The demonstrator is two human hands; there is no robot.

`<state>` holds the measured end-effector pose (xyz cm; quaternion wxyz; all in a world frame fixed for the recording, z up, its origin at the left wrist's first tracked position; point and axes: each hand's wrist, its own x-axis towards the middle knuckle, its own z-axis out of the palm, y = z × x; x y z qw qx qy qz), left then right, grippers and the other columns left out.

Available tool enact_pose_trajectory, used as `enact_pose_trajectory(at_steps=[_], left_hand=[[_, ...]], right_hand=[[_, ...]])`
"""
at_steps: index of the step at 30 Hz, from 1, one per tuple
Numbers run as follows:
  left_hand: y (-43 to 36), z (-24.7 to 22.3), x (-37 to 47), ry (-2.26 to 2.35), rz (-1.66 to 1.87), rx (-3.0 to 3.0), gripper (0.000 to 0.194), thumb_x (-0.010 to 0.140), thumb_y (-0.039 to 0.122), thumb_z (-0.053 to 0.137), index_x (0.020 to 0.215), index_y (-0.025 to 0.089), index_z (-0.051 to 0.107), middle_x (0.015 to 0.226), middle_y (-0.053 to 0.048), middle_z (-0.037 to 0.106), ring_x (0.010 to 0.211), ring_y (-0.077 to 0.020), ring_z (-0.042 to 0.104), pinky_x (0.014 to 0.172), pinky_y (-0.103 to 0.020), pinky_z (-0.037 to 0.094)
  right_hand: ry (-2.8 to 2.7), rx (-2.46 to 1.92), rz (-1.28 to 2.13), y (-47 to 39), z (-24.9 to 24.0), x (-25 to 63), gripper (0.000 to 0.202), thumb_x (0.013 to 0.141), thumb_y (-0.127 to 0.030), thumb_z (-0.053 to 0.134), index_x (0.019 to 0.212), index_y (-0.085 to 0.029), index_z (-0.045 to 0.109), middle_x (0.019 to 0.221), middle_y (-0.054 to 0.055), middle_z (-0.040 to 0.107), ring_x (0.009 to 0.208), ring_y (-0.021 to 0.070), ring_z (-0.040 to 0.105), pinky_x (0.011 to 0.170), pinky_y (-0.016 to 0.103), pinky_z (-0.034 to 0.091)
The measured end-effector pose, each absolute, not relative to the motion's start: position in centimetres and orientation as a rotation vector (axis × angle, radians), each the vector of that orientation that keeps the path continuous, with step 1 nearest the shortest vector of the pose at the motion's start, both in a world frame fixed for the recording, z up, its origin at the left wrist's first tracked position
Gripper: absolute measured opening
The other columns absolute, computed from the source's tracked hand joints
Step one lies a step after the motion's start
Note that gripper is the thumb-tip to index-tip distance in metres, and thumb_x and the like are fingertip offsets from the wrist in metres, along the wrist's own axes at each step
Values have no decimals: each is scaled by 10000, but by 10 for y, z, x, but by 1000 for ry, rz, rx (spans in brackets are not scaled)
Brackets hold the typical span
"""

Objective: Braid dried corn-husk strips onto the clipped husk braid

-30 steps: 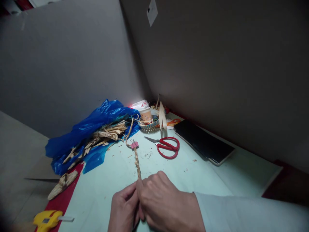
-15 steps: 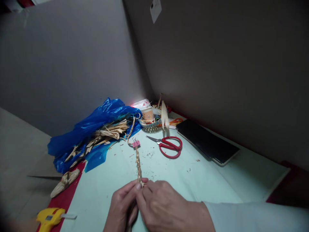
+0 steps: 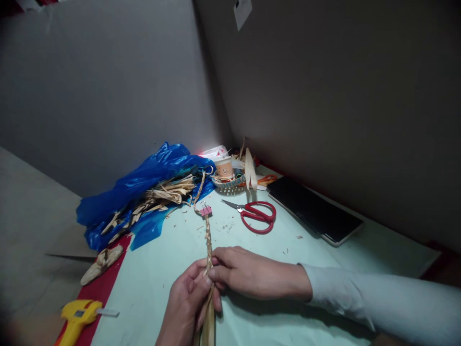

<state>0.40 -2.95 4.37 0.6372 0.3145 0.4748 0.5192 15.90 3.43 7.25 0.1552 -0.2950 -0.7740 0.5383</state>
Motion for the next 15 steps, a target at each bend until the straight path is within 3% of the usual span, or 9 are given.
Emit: enact_pose_trajectory(at_steps=[4, 9, 12, 15], left_hand=[[-30, 43, 7, 1063, 1222, 712, 403, 700, 355, 782, 929, 200, 489, 561, 14, 657, 394, -96, 549, 450, -173, 357], [-35, 46, 8, 1274, 1129, 809, 365, 781, 444, 689, 950, 215, 460, 655, -20, 704, 465, -133, 614, 498, -211, 428], [-38, 48, 6, 1462, 1106, 1045, 386, 790, 544, 638, 930, 211, 501, 598, -5, 682, 488, -150, 620, 528, -227, 455], [-38, 50, 1, 1645, 1004, 1246, 341, 803, 537, 620, 823, 201, 562, 526, -1, 653, 421, -130, 576, 471, -203, 408]], right_hand=[[-2202, -788, 1542, 31, 65, 161, 294, 959, -302, 413, 755, -150, 562, 742, 34, 646, 684, 138, 539, 682, 243, 421], [-2011, -638, 1700, 29, 57, 159, 352, 974, -304, 361, 669, -169, 473, 618, 3, 593, 635, 115, 529, 684, 217, 426], [-2015, -737, 1588, 29, 52, 159, 339, 942, -285, 416, 658, -147, 540, 607, -7, 553, 586, 100, 479, 606, 197, 399], [-2001, -839, 1551, 29, 51, 159, 305, 912, -237, 437, 697, -127, 622, 580, -17, 530, 523, 88, 429, 518, 188, 354]])
